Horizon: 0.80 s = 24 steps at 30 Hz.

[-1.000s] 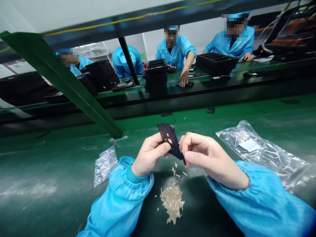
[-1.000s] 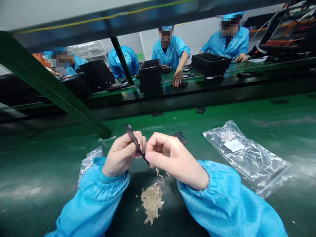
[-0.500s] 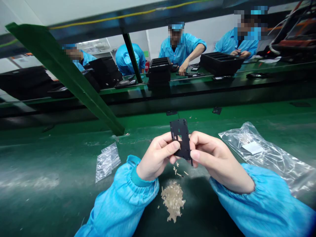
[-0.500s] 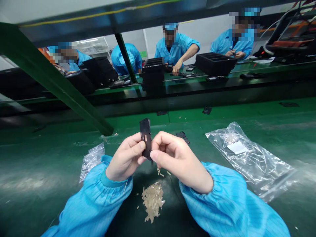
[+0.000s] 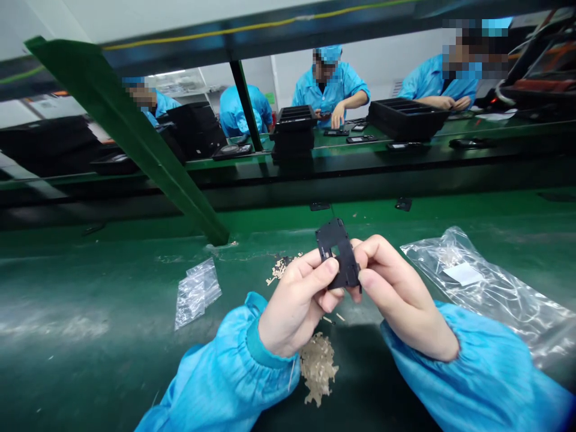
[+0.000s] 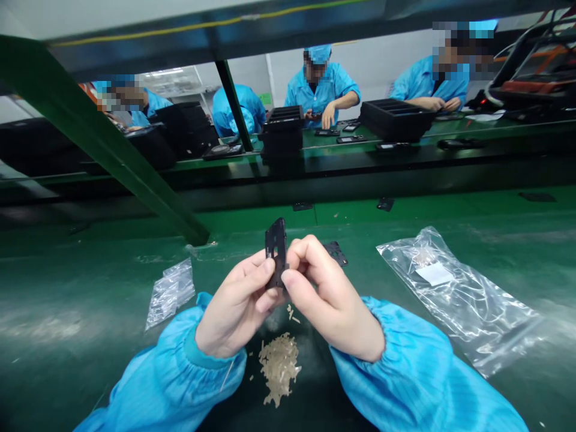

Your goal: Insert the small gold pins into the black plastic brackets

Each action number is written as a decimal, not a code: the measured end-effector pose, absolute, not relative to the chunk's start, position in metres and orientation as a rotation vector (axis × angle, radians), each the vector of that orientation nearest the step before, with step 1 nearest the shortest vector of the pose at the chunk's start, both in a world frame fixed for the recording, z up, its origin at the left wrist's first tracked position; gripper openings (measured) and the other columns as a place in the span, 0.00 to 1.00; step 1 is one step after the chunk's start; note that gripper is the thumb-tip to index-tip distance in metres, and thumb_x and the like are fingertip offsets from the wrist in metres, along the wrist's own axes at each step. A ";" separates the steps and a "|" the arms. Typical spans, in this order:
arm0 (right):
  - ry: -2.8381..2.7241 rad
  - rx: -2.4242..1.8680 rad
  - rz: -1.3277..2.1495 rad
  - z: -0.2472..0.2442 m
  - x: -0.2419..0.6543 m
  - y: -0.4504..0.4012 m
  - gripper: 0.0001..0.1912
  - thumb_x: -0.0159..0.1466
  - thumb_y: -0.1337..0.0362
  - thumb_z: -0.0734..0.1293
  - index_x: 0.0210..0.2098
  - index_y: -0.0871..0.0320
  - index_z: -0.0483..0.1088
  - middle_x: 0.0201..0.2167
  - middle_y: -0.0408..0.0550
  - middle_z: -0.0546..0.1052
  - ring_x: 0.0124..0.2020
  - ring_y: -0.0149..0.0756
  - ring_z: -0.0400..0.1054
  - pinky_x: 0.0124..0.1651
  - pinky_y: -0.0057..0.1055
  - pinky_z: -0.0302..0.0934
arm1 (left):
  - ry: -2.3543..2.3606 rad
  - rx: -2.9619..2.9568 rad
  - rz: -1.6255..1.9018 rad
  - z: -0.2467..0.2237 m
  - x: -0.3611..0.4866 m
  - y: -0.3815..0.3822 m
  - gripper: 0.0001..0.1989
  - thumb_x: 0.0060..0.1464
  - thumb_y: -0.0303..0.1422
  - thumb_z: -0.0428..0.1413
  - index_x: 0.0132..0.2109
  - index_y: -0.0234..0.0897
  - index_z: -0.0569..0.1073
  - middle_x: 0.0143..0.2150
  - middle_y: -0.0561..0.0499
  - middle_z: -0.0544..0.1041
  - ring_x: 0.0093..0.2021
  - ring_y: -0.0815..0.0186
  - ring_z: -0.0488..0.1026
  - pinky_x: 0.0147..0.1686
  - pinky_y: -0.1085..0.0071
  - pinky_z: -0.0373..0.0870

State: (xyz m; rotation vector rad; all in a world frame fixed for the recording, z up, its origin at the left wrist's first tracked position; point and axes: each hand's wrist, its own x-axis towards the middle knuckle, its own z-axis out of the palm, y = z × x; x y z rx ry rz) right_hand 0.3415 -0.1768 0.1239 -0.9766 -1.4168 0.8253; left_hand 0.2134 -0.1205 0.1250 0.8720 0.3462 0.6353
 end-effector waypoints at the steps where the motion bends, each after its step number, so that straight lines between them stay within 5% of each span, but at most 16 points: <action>1: -1.426 -0.995 0.785 0.123 0.341 -0.177 0.09 0.67 0.58 0.55 0.32 0.54 0.56 0.26 0.40 0.59 0.25 0.28 0.57 0.27 0.26 0.56 | 0.345 0.869 0.640 0.124 0.214 -0.122 0.08 0.57 0.33 0.52 0.35 0.31 0.71 0.23 0.55 0.65 0.18 0.82 0.55 0.20 0.80 0.48; 24: -1.563 -1.112 0.118 0.099 0.336 -0.164 0.08 0.67 0.58 0.53 0.39 0.55 0.57 0.28 0.44 0.63 0.27 0.33 0.60 0.29 0.32 0.55 | 0.449 0.788 0.748 0.122 0.219 -0.131 0.10 0.55 0.37 0.54 0.32 0.33 0.67 0.19 0.58 0.62 0.18 0.79 0.56 0.21 0.82 0.55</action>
